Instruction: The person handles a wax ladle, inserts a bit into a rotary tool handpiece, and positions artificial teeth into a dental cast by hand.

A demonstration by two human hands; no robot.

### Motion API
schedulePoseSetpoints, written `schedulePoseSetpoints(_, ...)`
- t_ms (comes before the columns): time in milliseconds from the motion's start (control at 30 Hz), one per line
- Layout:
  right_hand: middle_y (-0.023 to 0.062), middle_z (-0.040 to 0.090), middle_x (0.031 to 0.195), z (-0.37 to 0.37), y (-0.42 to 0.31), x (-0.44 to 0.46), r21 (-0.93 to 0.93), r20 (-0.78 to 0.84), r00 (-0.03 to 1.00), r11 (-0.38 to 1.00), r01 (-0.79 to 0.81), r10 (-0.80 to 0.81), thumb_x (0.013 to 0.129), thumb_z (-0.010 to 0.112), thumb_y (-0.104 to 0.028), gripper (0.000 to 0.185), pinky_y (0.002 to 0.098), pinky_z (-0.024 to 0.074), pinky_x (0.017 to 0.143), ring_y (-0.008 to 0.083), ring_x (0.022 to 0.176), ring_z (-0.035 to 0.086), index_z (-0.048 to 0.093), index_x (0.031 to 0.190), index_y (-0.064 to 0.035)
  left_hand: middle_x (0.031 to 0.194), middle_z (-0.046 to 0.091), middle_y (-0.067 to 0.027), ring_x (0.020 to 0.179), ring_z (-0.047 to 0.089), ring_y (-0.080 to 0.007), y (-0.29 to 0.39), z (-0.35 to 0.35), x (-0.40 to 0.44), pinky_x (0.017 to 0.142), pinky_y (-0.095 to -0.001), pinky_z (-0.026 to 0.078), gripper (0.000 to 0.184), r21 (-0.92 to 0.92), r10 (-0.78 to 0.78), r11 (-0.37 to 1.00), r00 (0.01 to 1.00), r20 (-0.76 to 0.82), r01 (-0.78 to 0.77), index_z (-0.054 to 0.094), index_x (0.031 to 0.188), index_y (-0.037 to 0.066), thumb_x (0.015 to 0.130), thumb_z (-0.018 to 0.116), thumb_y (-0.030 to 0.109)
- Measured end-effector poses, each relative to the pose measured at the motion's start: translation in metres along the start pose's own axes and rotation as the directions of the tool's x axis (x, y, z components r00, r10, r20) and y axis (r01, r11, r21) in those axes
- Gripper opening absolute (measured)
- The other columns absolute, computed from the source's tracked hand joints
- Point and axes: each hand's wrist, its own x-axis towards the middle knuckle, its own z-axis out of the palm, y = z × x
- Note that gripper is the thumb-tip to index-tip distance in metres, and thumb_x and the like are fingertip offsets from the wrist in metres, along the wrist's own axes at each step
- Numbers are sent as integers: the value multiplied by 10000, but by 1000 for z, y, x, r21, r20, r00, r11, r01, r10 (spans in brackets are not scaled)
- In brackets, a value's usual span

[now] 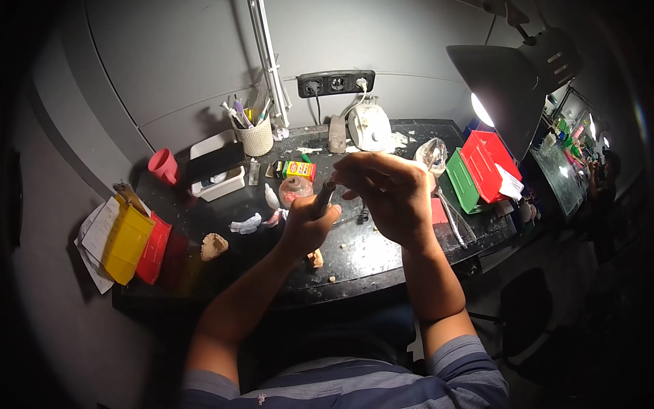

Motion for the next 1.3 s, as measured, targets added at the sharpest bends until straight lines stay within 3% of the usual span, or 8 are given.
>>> schedulePoseSetpoints(300, 69, 767, 969, -6, -5, 0, -165, 60, 998, 986, -6, 16, 931, 750, -51, 106, 266, 601, 731, 126, 865, 738, 777, 1024, -10, 564, 506, -60, 544, 514, -114, -5, 2, -2, 522, -351, 409, 247, 45, 13, 999, 1000, -7, -13, 516, 683, -6, 873, 654, 71)
schedulePoseSetpoints(500, 124, 724, 1195, 5, 3, -1, -355, 260, 952, 902, 247, -159, 953, 703, -31, 184, 390, 519, 1040, 243, 1221, 661, 760, 1125, 4, 605, 610, -136, 564, 652, -269, -18, 8, -3, 548, -399, 481, 242, 206, 168, 966, 984, -56, -153, 565, 695, 6, 873, 687, 116)
schedulePoseSetpoints(600, 93, 708, 981, 39, 18, -21, 132, 166, 984, 990, 42, -64, 919, 756, -138, 197, 281, 515, 793, 140, 902, 657, 705, 912, 53, 736, 688, -119, 695, 725, -260, -16, 9, 2, 625, -370, 545, 96, -10, 296, 955, 955, 10, -296, 667, 923, 44, 895, 687, 134)
schedulePoseSetpoints(767, 88, 685, 768, 41, 22, -24, 108, 270, 950, 985, 133, -158, 836, 803, -183, 229, 275, 487, 649, 166, 684, 661, 659, 784, -12, 685, 610, -102, 573, 632, -253, -70, 15, -5, 527, -364, 472, 223, -352, 420, 874, 885, 200, -335, 573, 899, 37, 850, 738, 181)
schedulePoseSetpoints(933, 181, 713, 980, 32, 21, -4, 138, 461, 812, 933, 332, -357, 892, 742, -63, 171, 392, 561, 877, 341, 961, 716, 665, 1009, 35, 1133, 650, -117, 992, 656, -339, -30, -21, 2, 822, -414, 508, 380, 423, 840, 444, 531, 112, -790, 636, 1142, 70, 851, 801, 251)
schedulePoseSetpoints(1000, 180, 720, 997, 23, 12, 6, 145, 421, 795, 897, 417, -438, 960, 722, -152, 222, 401, 567, 874, 322, 964, 727, 661, 1030, 49, 1094, 674, -139, 995, 663, -341, 17, -55, 12, 853, -405, 512, 437, 267, 350, 845, 857, 379, -463, 646, 1170, 32, 858, 796, 300)
schedulePoseSetpoints(1167, 202, 689, 990, -1, 30, 24, 315, 134, 901, 880, 355, -412, 1067, 591, -244, 322, 389, 577, 836, 282, 930, 706, 621, 1010, 72, 913, 735, -128, 942, 701, -175, 7, -161, 42, 910, -306, 528, 313, -94, 129, 985, 978, -162, -146, 715, 942, -54, 946, 638, 250)
schedulePoseSetpoints(1300, 179, 661, 987, -11, 84, 34, 342, -44, 926, 866, 366, -374, 1097, 533, -255, 306, 366, 532, 860, 224, 876, 638, 596, 1050, 41, 838, 753, -130, 752, 711, -278, -26, -227, 70, 784, -349, 537, 181, 598, 208, 785, 840, -502, 163, 731, 917, 2, 957, 635, 150)
